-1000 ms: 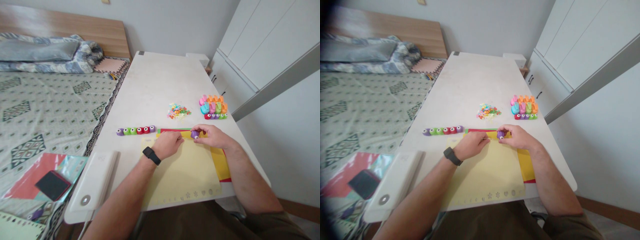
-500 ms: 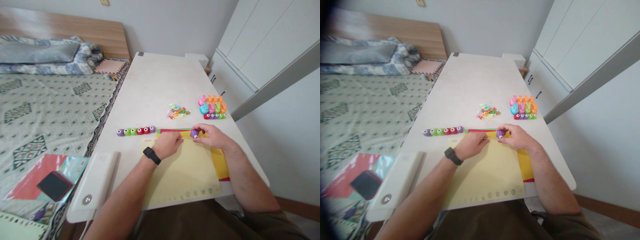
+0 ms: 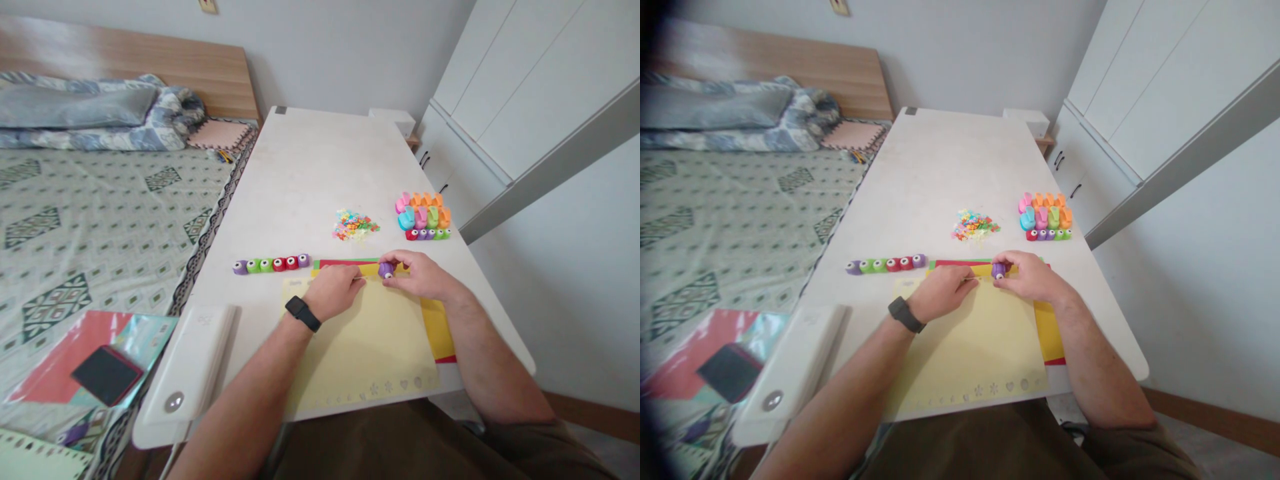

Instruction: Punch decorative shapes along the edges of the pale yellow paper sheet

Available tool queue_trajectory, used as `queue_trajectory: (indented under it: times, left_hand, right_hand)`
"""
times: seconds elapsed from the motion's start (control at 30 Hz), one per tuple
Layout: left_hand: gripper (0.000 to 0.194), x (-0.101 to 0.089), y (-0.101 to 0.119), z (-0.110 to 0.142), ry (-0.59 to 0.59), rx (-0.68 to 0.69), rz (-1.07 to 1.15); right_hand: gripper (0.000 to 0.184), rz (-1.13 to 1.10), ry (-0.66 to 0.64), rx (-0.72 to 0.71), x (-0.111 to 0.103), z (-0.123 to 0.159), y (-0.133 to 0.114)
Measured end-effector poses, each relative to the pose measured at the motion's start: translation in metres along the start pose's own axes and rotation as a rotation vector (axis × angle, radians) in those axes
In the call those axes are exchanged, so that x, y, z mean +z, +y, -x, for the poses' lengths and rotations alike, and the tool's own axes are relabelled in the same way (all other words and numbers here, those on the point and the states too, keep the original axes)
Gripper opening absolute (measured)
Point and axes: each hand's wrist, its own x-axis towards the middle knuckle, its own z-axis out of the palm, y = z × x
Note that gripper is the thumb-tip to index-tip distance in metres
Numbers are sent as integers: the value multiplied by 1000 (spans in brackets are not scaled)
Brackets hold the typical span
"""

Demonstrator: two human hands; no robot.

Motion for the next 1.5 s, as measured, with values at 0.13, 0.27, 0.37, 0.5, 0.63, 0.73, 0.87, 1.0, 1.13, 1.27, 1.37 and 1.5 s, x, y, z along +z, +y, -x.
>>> queue_trajectory:
  times: [0.13,0.27,0.37,0.5,0.63,0.73,0.87,1.0,1.13,1.27,1.37,1.5]
  left_hand:
    - [28,-1,0,0,-8,7,-7]
    - [28,-2,1,0,-6,6,-10]
    - [28,-2,1,0,-12,1,-9]
    - [28,-1,1,0,-11,-7,-9]
    - [28,1,1,0,-7,-1,-20]
    - [27,0,2,0,-20,-15,-24]
    - [28,-1,4,0,-32,-23,-19]
    - [29,0,3,0,-19,-6,-24]
    - [29,2,1,0,-2,6,-28]
    - [29,2,0,0,7,15,-27]
    - [28,3,0,0,4,16,-22]
    - [28,4,0,0,-2,16,-16]
  right_hand:
    - [30,7,5,-13,2,-1,2]
    - [29,6,12,-19,2,0,0]
    - [30,14,11,-16,2,1,-1]
    - [32,36,41,-2,4,2,1]
    - [34,40,59,9,6,3,6]
    - [33,44,53,8,7,3,6]
    - [33,40,79,-9,8,4,6]
    - [31,45,64,-10,9,4,7]
    - [34,49,78,-14,10,3,8]
    - [35,35,87,-14,12,3,10]
    - [34,19,88,-6,13,2,11]
    - [34,4,81,2,13,2,10]
